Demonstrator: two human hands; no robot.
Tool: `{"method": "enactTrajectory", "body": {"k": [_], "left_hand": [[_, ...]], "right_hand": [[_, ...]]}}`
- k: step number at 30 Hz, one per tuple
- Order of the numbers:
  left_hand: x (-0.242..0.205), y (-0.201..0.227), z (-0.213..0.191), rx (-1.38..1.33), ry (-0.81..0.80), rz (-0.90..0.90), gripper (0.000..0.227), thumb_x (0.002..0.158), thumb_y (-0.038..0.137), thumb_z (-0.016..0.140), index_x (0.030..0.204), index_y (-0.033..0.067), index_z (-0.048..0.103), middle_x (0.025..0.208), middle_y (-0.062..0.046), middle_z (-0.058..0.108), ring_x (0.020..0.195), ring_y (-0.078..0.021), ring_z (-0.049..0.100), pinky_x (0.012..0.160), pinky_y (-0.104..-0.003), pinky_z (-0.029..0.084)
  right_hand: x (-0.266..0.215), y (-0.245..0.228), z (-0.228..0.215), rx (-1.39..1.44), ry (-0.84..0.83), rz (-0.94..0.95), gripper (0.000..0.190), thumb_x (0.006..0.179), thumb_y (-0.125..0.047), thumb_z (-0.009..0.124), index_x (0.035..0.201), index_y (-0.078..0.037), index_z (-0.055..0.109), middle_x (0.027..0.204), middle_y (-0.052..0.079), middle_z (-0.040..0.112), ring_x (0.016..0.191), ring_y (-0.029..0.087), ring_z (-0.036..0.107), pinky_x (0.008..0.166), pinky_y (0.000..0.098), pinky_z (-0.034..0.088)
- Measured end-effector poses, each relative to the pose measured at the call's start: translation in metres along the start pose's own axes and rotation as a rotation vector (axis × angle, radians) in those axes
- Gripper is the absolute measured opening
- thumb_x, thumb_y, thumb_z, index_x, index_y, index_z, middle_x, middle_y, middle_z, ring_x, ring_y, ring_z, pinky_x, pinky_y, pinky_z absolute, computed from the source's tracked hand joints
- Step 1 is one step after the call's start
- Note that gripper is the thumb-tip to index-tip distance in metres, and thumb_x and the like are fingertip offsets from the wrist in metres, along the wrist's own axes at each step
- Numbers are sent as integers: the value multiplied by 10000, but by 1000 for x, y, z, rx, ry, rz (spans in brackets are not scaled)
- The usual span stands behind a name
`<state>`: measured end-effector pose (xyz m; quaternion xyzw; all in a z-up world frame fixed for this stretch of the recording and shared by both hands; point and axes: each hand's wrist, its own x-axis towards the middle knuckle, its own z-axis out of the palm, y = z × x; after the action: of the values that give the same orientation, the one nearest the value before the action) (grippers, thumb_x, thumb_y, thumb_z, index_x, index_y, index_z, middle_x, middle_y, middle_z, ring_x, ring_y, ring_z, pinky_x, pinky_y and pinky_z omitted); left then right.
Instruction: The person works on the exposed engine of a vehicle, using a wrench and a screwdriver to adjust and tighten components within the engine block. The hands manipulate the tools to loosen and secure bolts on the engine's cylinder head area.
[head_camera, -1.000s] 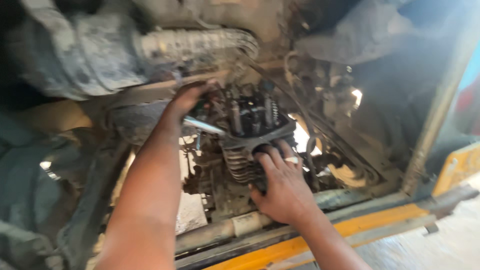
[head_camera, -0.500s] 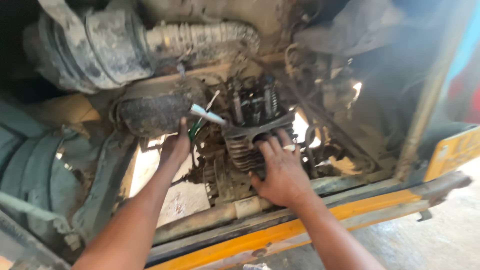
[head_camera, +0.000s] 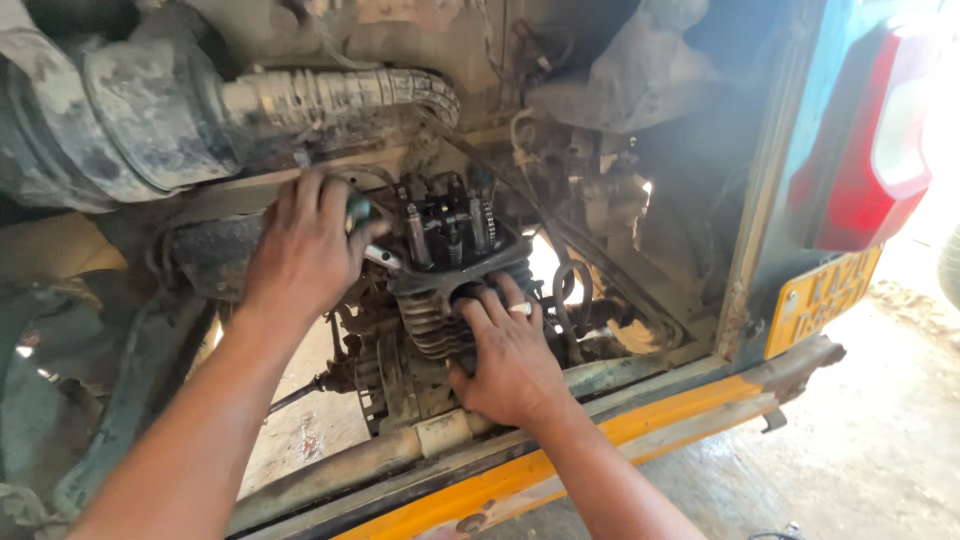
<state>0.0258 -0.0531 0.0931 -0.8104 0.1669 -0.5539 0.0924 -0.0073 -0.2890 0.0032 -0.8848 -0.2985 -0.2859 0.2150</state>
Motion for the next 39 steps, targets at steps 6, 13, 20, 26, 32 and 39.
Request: {"method": "enactTrajectory", "body": {"k": [6,13,20,26,32,39], "left_hand": [[57,18,3,-398,-881,-760,581,1106,398,390,1603,108,308,1002,-217,712,923,-379,752,794,-499,604],[41,-31,77,-431,-757,-701,505,1060,476,477,1374,104,612,1300,-195,665,1206,-372,618,1010,-483,475],[-1,-92,183,-744,-918,-1004,387,983,339,584,1252,94,717,1209,-125,710,1096,-278,679,939,-436,517],[-91,-103,195,-1889,-381,-1059,372,987,350,630,1212,65,713,1164,-88,732,1065,-222,691,906,-355,557],[-137,-86,231,-1549,-196,-1605,263,1079,317,477,1207,143,627,1127,-68,688,951,-193,703,796,-389,597],[-153,-55,144,-864,-565,-1446,446,1133,459,505,1080,43,659,801,-135,612,621,-228,532,570,-398,436]], "right_hand": [[4,-10,-11,-29,176,5,486,754,-290,779,1182,-111,633,1164,128,617,1248,384,533,1089,586,344],[131,-1,-8,-6,268,-134,610,931,-481,722,1343,-49,598,1330,240,589,1216,430,544,994,658,334],[130,3,10,29,116,-8,543,825,-422,682,1289,-140,678,1409,124,624,1319,340,584,1120,627,363],[128,15,25,53,157,92,591,841,-554,691,1328,-219,693,1500,302,425,1339,528,433,1141,577,300],[130,12,35,8,301,75,554,839,-596,641,1165,-173,785,1448,234,556,1384,486,493,1163,529,376],[129,14,35,94,357,54,565,853,-572,641,1216,-156,762,1447,213,598,1296,417,588,1158,502,415]]}}
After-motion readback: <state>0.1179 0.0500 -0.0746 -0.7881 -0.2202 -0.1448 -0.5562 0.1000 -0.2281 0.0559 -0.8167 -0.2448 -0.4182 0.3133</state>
